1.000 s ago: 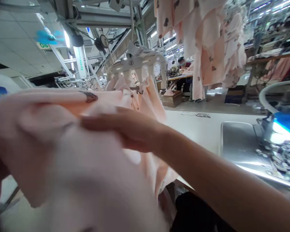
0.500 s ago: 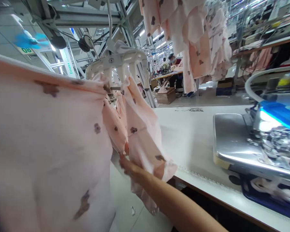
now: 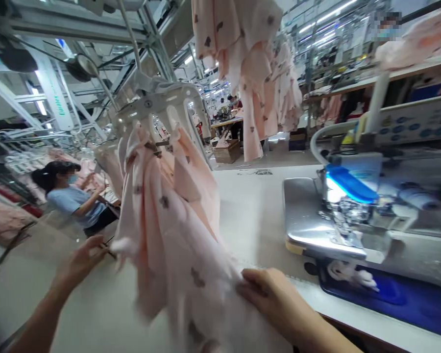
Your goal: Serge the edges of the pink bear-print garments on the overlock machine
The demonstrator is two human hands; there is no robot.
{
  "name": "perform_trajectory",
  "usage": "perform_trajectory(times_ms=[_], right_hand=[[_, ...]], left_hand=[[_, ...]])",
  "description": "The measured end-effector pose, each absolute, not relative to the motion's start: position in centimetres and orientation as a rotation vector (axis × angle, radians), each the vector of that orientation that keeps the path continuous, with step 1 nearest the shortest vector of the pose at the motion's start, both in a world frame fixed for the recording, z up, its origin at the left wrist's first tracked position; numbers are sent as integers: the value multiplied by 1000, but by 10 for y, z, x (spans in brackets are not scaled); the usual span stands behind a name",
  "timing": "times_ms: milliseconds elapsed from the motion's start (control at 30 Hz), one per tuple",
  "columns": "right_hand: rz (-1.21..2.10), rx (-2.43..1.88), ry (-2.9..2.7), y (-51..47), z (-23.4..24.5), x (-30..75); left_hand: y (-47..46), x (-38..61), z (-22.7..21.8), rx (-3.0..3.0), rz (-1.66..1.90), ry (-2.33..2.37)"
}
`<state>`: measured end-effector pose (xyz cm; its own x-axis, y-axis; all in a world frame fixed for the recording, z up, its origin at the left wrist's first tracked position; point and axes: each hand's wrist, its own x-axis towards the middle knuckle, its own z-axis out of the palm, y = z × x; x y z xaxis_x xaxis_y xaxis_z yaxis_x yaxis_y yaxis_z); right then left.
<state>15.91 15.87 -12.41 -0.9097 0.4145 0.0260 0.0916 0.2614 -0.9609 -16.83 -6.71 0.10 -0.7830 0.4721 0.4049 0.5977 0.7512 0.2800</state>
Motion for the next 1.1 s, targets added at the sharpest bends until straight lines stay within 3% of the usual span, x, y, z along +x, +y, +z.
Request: perform_trajectory(times_ms=[67, 100, 133, 200, 267, 333, 400, 500, 633, 733, 900, 1000, 1100], right_hand=[[1134, -714, -2281, 170, -123, 169], [1088, -736, -2244, 172, -122, 171], [1227, -690, -2203, 172, -122, 170], [1797, -500, -2003, 170, -126, 166], [2247, -313, -1665, 167, -137, 158], [2330, -219, -1517, 163, -152, 150], [2142, -228, -1676, 160, -168, 139], [1508, -409, -2123, 155, -183, 115], [746, -739, -2471, 151, -187, 84], [631, -865, -2490, 161, -184, 86], [469, -991, -2407, 181, -184, 127], [340, -829, -2415, 183, -193, 136], [460, -695, -2440, 182, -206, 129]], left_hand=[[-18, -132, -15, -1101, -667, -2429], [7, -106, -22, -1379, -670, -2255], [31, -79, -29, -1726, -668, -2012], [70, -33, -39, -2391, -293, -1653], [89, -9, -43, -2629, -85, -1539], [86, -8, -40, -2706, -63, -1644], [64, -18, -31, -2741, -195, -1820], [26, -29, -11, -2767, -406, -1967], [8, -21, -2, -2810, -475, -1771], [16, -15, -11, -2841, -548, -1495], [30, -15, -27, -2867, -509, -1517], [37, -9, -27, -2813, -490, -1562], [43, -1, -24, -2764, -451, -1595]])
